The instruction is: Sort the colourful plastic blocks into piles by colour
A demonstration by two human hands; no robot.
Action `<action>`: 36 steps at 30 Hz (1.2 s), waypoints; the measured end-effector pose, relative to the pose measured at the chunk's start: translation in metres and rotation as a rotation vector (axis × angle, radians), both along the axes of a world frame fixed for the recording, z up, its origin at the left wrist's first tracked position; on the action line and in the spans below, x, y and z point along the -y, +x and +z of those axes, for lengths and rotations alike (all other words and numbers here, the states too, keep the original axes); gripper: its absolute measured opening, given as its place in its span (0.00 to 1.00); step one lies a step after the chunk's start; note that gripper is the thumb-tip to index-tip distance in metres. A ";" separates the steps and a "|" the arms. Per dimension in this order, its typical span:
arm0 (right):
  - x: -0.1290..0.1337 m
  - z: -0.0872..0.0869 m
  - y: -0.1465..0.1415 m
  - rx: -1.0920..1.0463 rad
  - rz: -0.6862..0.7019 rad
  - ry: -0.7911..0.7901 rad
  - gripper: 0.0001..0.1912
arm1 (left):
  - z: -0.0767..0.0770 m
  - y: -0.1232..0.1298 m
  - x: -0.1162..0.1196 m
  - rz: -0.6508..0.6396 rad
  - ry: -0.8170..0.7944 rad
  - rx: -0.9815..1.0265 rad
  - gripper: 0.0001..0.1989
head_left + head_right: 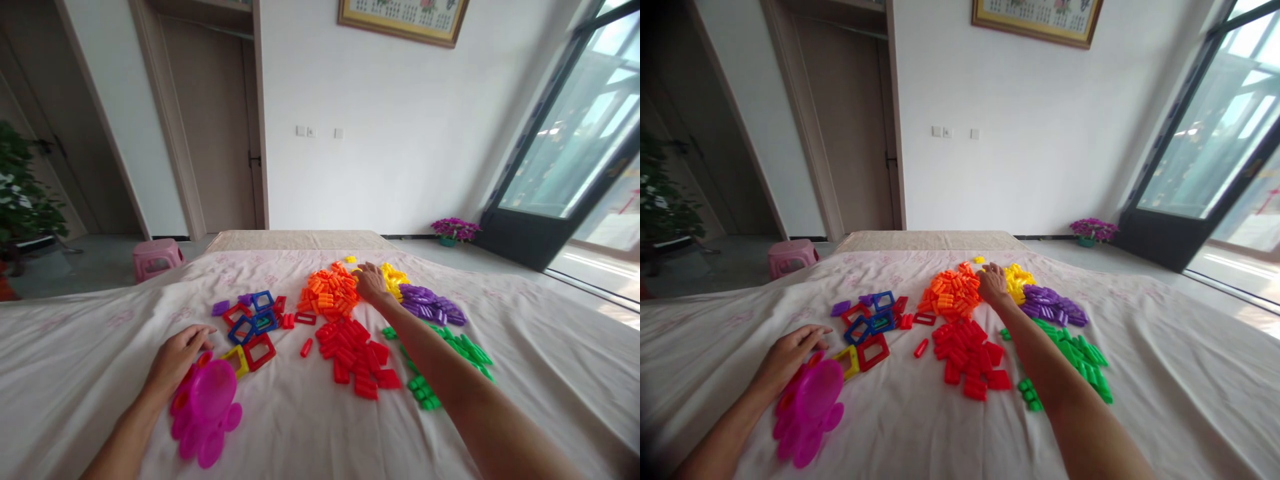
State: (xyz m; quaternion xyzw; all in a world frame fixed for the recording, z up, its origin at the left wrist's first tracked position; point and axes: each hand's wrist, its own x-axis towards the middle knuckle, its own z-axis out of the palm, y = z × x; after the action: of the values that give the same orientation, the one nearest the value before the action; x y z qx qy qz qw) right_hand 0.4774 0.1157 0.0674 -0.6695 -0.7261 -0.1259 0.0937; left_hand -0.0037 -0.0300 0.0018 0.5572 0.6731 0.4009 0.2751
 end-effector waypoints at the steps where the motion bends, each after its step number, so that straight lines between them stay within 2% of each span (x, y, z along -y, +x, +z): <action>1: 0.004 0.004 -0.012 -0.035 0.033 0.034 0.24 | 0.001 0.001 0.001 0.003 0.010 -0.004 0.25; 4: 0.018 0.012 -0.062 -0.151 0.271 0.078 0.22 | 0.005 0.004 0.002 0.036 0.063 0.004 0.25; 7: 0.034 0.012 -0.123 -0.242 0.546 0.008 0.18 | 0.006 0.001 0.002 0.106 0.128 0.007 0.24; 9: 0.042 0.008 -0.160 -0.265 0.645 -0.057 0.15 | 0.006 -0.003 0.002 0.167 0.139 0.015 0.24; 14: 0.044 -0.005 -0.228 -0.268 0.603 -0.123 0.14 | 0.004 -0.011 0.003 0.324 0.159 0.008 0.24; 18: 0.033 -0.008 -0.264 -0.186 0.640 -0.078 0.20 | 0.008 -0.009 0.004 0.334 0.151 0.016 0.23; 23: 0.018 -0.011 -0.288 -0.033 0.593 -0.186 0.17 | 0.013 -0.006 0.004 0.308 0.105 -0.019 0.21; 28: 0.019 -0.015 -0.283 -0.086 0.556 -0.164 0.17 | 0.012 -0.007 0.004 0.286 0.108 -0.019 0.22; 31: 0.023 -0.010 -0.278 -0.304 0.537 -0.125 0.18 | 0.012 -0.006 0.005 0.287 0.127 -0.011 0.22; 36: 0.020 0.005 -0.264 -1.009 0.576 -0.231 0.14 | 0.012 -0.006 0.006 0.285 0.112 0.018 0.22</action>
State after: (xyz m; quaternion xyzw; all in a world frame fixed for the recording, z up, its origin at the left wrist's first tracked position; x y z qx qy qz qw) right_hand 0.2133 0.0958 0.0719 -0.4283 -0.7534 0.3183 0.3841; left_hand -0.0095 -0.0357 0.0138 0.4671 0.7195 0.4775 0.1900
